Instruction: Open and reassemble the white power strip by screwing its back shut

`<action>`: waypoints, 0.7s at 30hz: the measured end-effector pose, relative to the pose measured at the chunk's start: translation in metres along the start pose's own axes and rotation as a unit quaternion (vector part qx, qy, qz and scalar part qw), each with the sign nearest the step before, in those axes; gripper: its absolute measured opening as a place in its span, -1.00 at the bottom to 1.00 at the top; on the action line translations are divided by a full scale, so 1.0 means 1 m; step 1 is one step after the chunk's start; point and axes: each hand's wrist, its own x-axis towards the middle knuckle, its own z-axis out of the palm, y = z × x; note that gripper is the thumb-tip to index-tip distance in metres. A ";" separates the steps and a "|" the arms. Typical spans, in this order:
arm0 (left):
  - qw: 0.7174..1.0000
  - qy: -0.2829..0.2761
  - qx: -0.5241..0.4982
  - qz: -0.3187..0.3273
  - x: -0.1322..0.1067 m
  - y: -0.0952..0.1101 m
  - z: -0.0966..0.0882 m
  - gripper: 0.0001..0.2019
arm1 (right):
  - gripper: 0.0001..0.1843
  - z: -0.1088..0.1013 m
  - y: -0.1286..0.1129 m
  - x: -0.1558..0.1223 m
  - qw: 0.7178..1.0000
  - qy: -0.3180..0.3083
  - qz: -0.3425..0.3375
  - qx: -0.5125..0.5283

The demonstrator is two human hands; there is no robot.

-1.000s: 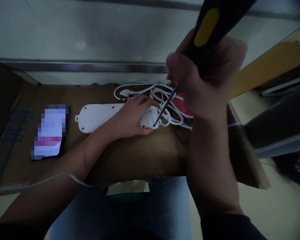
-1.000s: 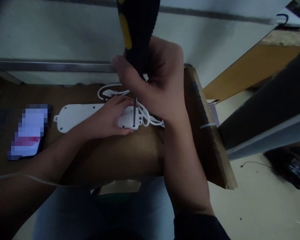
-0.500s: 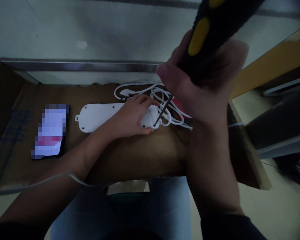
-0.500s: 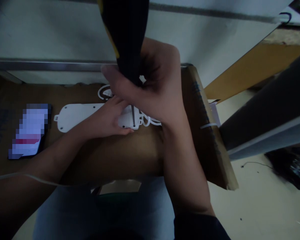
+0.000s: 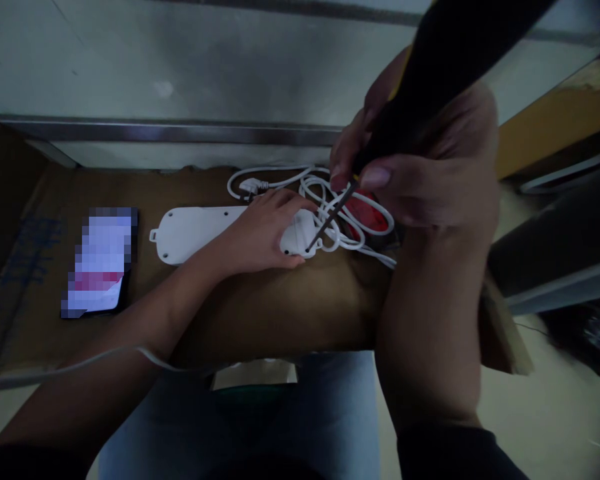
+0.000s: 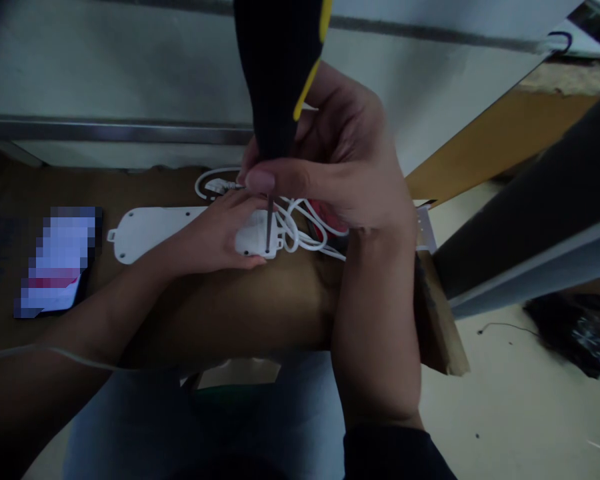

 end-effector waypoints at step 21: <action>1.000 -0.007 0.025 -0.008 0.001 0.006 -0.002 -0.27 | -0.86 0.019 -0.013 -0.002 0.953 0.082 -0.064 -0.286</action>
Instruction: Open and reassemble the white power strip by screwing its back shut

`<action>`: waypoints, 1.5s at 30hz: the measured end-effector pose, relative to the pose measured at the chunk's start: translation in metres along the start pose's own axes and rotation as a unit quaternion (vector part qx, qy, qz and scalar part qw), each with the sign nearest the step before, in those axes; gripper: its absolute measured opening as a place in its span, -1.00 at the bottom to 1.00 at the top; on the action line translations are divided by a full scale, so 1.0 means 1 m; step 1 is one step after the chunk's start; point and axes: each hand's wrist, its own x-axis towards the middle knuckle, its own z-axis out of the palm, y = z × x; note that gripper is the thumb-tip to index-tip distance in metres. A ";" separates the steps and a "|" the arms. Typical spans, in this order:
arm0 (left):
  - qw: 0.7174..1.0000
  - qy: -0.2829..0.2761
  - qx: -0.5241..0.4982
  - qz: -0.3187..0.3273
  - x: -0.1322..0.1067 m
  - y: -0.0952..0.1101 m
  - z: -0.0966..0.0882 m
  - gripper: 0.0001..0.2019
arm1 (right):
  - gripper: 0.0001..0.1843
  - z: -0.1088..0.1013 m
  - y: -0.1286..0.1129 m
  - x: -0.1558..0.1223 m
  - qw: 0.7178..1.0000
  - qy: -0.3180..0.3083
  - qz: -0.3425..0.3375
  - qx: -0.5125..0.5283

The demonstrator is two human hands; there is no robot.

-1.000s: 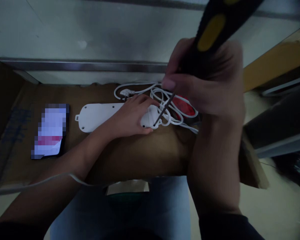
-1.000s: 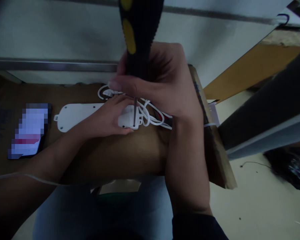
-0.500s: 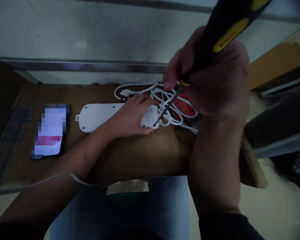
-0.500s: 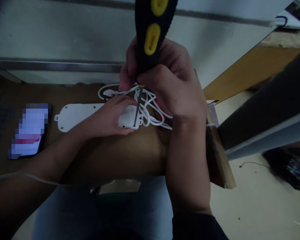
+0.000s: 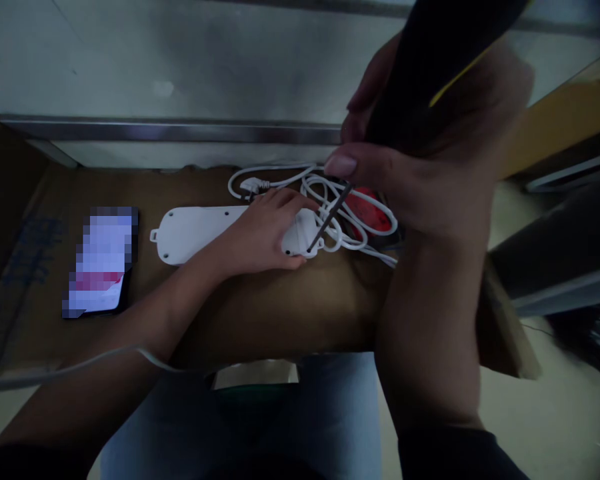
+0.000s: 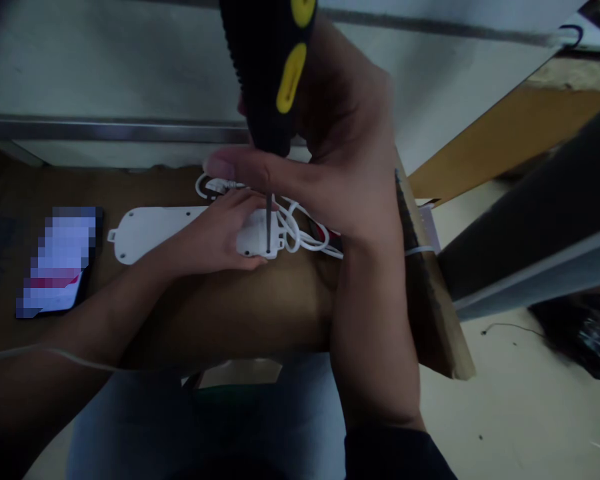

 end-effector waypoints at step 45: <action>1.000 0.000 -0.011 0.000 0.000 0.000 0.000 -0.29 | -0.79 0.020 -0.002 0.002 0.983 0.046 0.019 0.176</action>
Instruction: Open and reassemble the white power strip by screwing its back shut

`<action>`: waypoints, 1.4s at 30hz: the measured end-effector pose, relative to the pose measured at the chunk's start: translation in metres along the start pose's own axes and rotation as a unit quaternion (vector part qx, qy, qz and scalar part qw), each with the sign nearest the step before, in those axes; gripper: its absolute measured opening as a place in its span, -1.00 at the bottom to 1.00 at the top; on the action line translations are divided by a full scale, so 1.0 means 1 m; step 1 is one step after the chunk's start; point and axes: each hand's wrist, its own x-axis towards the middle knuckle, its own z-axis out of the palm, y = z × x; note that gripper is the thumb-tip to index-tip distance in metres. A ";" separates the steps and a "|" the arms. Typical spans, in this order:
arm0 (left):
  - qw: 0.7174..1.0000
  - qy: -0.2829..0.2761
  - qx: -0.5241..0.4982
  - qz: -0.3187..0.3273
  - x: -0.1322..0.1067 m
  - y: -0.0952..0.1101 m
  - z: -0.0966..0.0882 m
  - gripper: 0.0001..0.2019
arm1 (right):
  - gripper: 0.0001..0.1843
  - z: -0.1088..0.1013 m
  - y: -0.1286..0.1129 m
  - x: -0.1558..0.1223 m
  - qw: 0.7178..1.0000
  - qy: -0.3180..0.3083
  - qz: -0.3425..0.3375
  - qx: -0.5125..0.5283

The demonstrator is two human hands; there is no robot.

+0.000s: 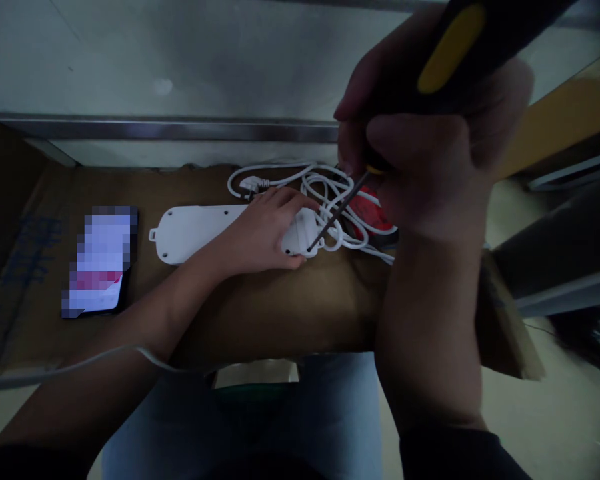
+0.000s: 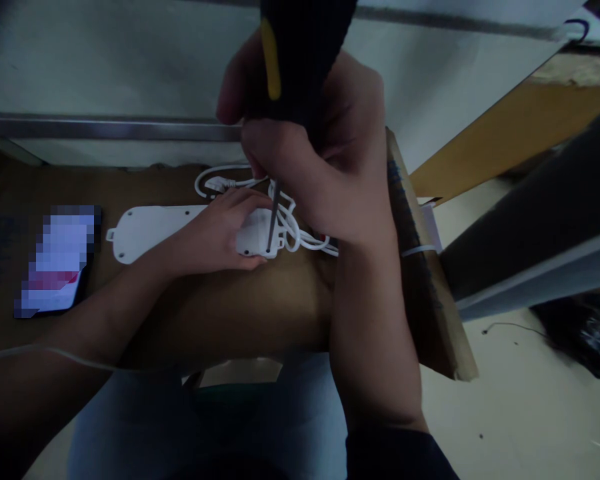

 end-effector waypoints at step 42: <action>0.992 -0.014 0.099 -0.079 -0.010 0.007 -0.004 -0.15 | -0.63 -0.006 -0.003 0.006 0.999 0.054 -0.005 0.008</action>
